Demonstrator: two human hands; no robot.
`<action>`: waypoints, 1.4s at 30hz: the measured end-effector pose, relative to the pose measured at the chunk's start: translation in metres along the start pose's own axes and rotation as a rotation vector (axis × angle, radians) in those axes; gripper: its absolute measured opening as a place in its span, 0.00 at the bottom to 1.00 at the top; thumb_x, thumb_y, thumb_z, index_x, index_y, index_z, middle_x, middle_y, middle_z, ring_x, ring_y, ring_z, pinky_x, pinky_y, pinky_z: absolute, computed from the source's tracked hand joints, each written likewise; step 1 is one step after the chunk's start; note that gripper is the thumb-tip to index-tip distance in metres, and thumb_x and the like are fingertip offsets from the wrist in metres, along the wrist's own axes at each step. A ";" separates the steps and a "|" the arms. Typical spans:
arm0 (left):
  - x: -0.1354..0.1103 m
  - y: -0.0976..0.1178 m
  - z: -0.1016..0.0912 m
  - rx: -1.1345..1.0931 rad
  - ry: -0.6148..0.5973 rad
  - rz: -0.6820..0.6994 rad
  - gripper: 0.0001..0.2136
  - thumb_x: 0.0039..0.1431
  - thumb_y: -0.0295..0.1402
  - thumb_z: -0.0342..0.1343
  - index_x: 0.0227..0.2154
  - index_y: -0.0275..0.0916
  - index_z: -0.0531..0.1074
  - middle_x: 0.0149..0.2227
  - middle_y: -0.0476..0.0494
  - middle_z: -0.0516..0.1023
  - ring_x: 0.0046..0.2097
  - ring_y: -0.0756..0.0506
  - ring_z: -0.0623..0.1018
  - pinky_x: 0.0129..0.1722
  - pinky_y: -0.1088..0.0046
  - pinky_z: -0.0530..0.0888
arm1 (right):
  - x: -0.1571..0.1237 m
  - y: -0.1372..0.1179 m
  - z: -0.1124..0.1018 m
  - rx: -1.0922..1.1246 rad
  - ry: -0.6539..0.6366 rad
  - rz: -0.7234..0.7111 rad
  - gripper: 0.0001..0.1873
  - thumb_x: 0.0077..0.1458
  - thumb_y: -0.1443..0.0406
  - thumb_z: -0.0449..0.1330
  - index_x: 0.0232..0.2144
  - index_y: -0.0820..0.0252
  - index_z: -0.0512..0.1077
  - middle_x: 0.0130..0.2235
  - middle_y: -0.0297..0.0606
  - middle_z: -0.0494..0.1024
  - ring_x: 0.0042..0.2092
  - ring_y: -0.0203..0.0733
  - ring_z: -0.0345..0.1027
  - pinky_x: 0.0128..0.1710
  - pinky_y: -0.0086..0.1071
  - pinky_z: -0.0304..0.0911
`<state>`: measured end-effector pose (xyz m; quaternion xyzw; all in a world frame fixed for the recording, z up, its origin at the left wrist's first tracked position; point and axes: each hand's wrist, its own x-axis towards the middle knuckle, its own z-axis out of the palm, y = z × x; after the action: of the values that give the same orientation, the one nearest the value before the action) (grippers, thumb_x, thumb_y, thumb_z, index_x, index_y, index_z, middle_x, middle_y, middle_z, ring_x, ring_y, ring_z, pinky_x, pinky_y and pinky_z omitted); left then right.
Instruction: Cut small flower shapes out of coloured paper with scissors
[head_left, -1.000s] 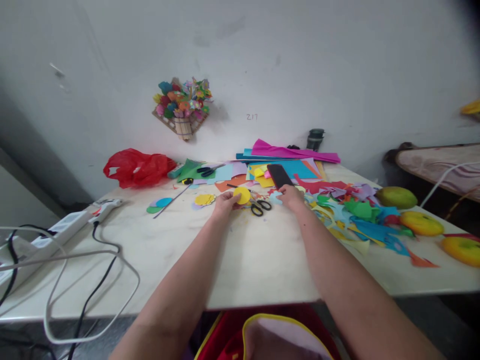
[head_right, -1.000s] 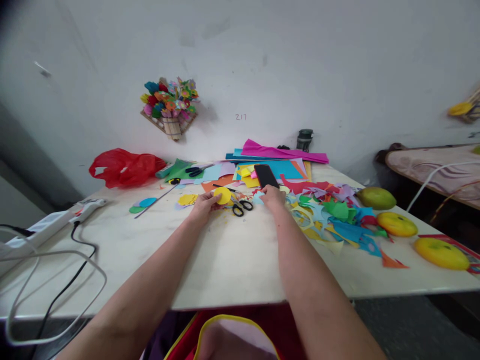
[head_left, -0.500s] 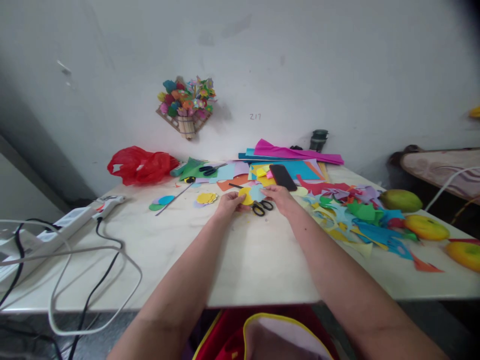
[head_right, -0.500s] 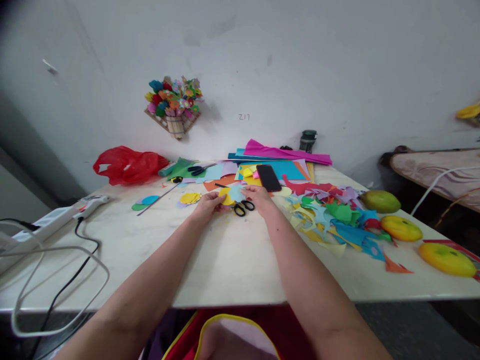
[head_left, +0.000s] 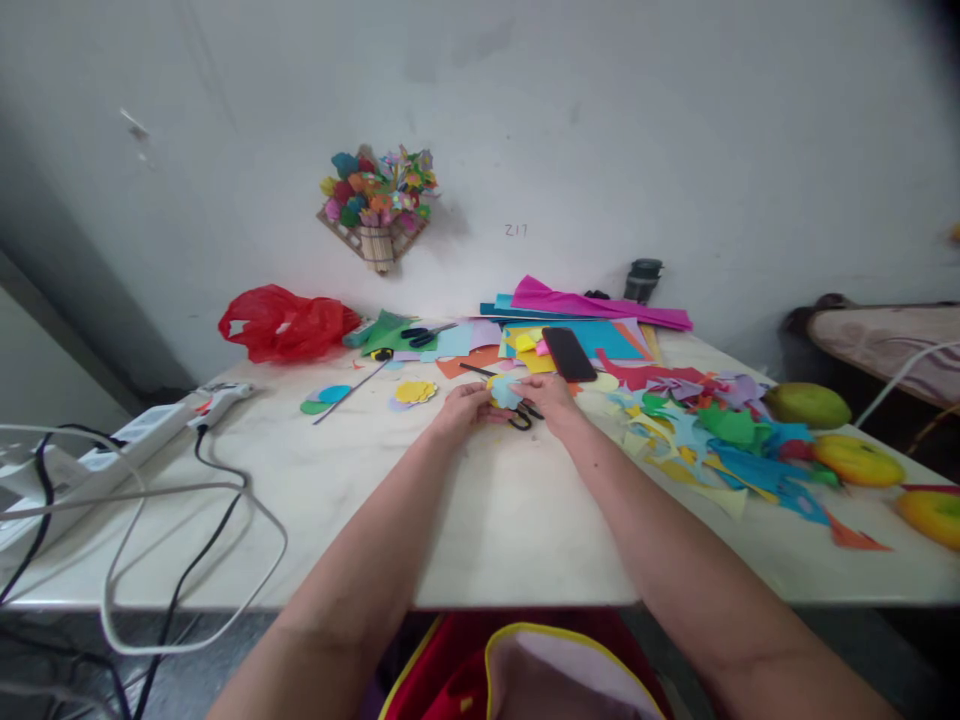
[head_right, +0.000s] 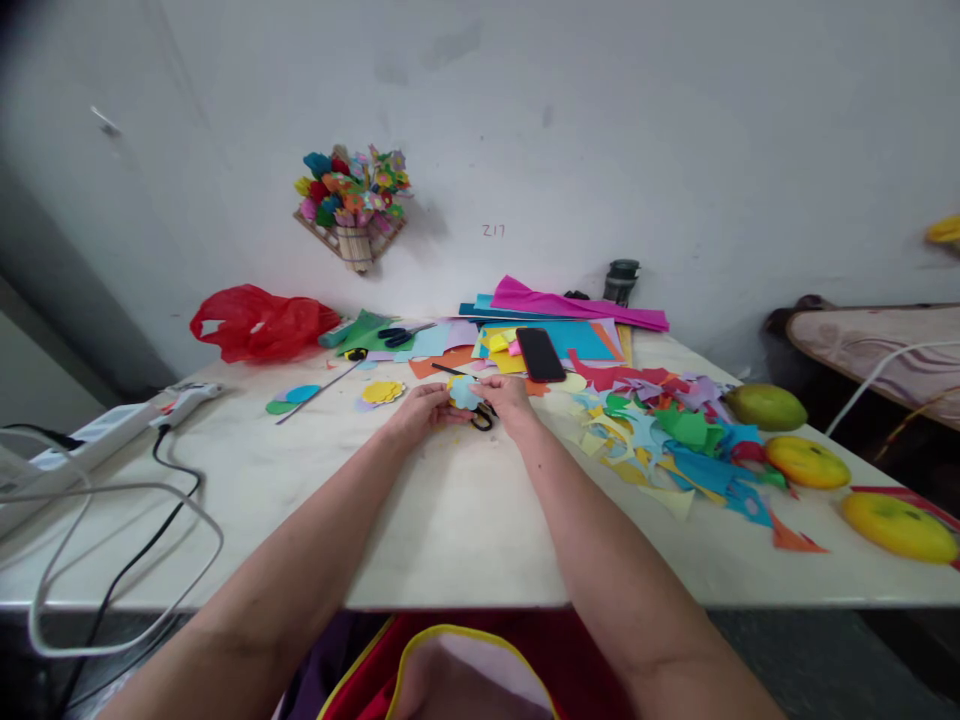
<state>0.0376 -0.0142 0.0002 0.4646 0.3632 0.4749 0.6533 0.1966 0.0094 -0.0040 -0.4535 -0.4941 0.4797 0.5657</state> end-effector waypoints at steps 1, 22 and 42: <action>0.000 0.002 0.001 -0.021 0.013 -0.021 0.07 0.56 0.30 0.54 0.34 0.30 0.72 0.29 0.36 0.80 0.31 0.41 0.81 0.34 0.67 0.78 | -0.001 0.000 0.001 0.003 0.009 -0.006 0.11 0.28 0.64 0.71 0.18 0.62 0.75 0.19 0.32 0.74 0.23 0.34 0.64 0.27 0.31 0.61; 0.000 -0.002 -0.002 0.077 -0.014 0.006 0.09 0.50 0.31 0.64 0.33 0.31 0.74 0.30 0.40 0.81 0.30 0.45 0.81 0.33 0.71 0.77 | -0.007 -0.003 0.003 0.095 -0.108 0.039 0.22 0.38 0.49 0.66 0.24 0.63 0.74 0.22 0.34 0.72 0.24 0.34 0.65 0.20 0.26 0.56; 0.001 -0.003 -0.002 0.072 -0.035 -0.018 0.10 0.50 0.31 0.64 0.34 0.32 0.74 0.30 0.39 0.81 0.32 0.44 0.82 0.33 0.72 0.77 | -0.009 -0.001 0.006 -0.042 -0.062 -0.025 0.19 0.31 0.54 0.70 0.16 0.60 0.68 0.17 0.30 0.68 0.20 0.30 0.54 0.20 0.28 0.52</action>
<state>0.0373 -0.0133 -0.0035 0.4927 0.3730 0.4473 0.6466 0.1901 0.0011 -0.0033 -0.4441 -0.5271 0.4760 0.5462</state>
